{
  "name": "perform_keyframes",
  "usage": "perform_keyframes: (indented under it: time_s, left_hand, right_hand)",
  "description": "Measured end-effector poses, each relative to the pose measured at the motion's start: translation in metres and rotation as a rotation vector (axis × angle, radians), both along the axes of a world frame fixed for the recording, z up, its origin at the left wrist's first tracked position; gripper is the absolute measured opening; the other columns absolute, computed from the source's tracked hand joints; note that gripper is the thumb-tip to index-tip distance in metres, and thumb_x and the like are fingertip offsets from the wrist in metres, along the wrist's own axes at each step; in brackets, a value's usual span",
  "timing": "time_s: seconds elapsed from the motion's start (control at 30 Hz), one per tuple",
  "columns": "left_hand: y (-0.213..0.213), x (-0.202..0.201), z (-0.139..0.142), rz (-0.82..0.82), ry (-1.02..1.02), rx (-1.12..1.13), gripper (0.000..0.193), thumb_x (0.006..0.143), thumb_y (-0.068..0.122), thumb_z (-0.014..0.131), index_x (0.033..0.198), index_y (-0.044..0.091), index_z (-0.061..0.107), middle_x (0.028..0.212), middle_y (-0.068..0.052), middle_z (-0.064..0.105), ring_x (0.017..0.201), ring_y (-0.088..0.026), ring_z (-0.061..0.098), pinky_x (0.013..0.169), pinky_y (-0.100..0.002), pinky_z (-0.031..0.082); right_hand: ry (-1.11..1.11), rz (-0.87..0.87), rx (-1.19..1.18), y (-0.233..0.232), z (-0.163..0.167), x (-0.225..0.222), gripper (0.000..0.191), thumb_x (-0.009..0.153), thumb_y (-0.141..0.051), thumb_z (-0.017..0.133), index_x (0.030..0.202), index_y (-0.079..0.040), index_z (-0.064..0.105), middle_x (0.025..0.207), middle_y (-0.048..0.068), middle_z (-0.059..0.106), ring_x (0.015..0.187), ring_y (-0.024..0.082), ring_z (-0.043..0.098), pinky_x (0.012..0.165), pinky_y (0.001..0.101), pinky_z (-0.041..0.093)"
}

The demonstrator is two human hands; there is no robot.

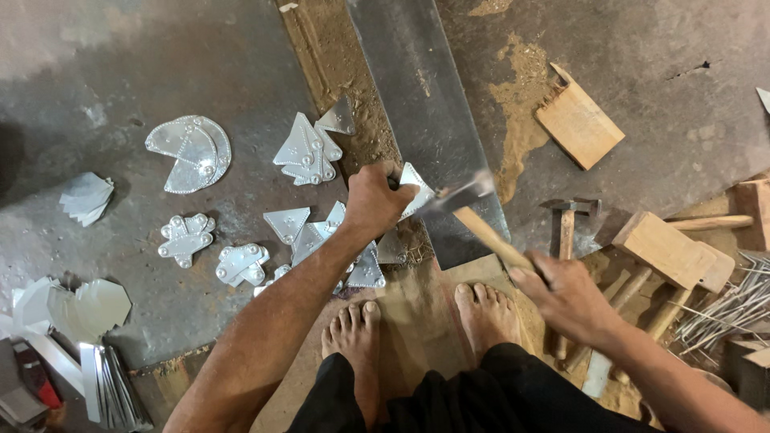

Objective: The person picks up small cut sheet-metal shapes one at a time from the floor, places each on a steel beam, and hammers it flat with a ball-peen hammer, setting finished pieces back on the pile. They occasionally reposition pieces and handle a second hammer while working through the batch.

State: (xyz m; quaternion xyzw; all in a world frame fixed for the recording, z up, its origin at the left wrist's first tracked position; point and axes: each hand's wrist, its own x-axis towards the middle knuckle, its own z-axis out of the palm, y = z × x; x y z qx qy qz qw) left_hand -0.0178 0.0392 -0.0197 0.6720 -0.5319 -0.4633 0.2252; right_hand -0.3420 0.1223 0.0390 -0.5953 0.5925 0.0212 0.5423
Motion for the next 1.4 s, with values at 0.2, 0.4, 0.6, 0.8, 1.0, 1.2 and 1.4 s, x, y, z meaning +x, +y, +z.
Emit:
perform_keyframes:
  time_s: [0.2,0.4,0.6,0.8,1.0,1.2,1.4]
  left_hand:
    - [0.000,0.001,-0.002,0.085,0.082,-0.169,0.020,0.077,0.018,0.079,0.089,0.002,0.076,0.076,-0.010,0.076,0.068,-0.016,0.075,0.066,-0.033,0.059]
    - [0.000,-0.001,-0.006,0.019,0.068,-0.187,0.023,0.079,0.024,0.078,0.084,0.002,0.073,0.075,-0.013,0.076,0.067,-0.022,0.076,0.066,-0.036,0.059]
    - [0.006,0.044,-0.006,-0.291,-0.165,-0.109,0.029,0.075,0.027,0.082,0.094,0.006,0.075,0.081,-0.018,0.075,0.074,-0.033,0.074,0.073,-0.044,0.058]
    - [0.060,0.068,-0.020,-0.622,-0.739,-0.057,0.064,0.075,0.037,0.084,0.130,0.011,0.061,0.120,-0.021,0.063,0.114,-0.040,0.063,0.084,-0.047,0.059]
    - [0.058,0.078,-0.009,-0.672,-0.633,0.054,0.071,0.075,0.033,0.087,0.135,0.009,0.060,0.131,-0.021,0.056,0.115,-0.041,0.059,0.090,-0.049,0.056]
    - [-0.018,0.119,0.006,0.030,-0.866,-0.282,0.063,0.068,0.027,0.089,0.119,-0.002,0.067,0.122,-0.026,0.065,0.116,-0.055,0.059,0.080,-0.053,0.058]
    - [-0.026,0.136,0.012,0.096,-0.620,0.118,0.038,0.083,0.029,0.083,0.109,0.005,0.071,0.109,-0.017,0.072,0.101,-0.036,0.071,0.086,-0.049,0.057]
  right_hand:
    - [0.037,-0.058,-0.333,-0.008,0.007,-0.004,0.038,0.103,-0.035,0.048,0.080,-0.008,0.062,0.056,0.002,0.056,0.045,0.017,0.054,0.040,0.0359,0.046]
    - [0.114,0.065,-0.686,-0.005,0.028,0.019,0.037,0.100,-0.034,0.053,0.108,0.001,0.062,0.061,0.004,0.056,0.048,0.016,0.052,0.048,0.0380,0.047]
    - [0.119,0.050,-0.247,-0.008,-0.020,0.008,0.045,0.100,-0.043,0.055,0.087,-0.001,0.062,0.058,0.005,0.053,0.052,0.017,0.049,0.051,0.0401,0.044]
    - [0.046,-0.136,0.218,0.019,-0.052,-0.013,0.055,0.103,-0.046,0.051,0.082,0.002,0.064,0.063,0.006,0.050,0.060,0.020,0.049,0.057,0.0391,0.044]
    - [-0.053,-0.295,0.033,0.020,-0.080,-0.028,0.035,0.100,-0.021,0.046,0.113,0.001,0.070,0.096,0.009,0.068,0.089,0.019,0.063,0.082,0.0352,0.053]
    - [-0.113,-0.580,0.119,-0.007,-0.067,-0.039,0.034,0.103,-0.003,0.044,0.129,0.006,0.064,0.112,0.022,0.073,0.097,0.029,0.070,0.087,0.0404,0.059]
    - [-0.076,-0.657,0.158,-0.029,-0.040,-0.027,0.027,0.103,-0.013,0.054,0.121,0.007,0.059,0.104,0.025,0.074,0.089,0.029,0.073,0.080,0.0414,0.063]
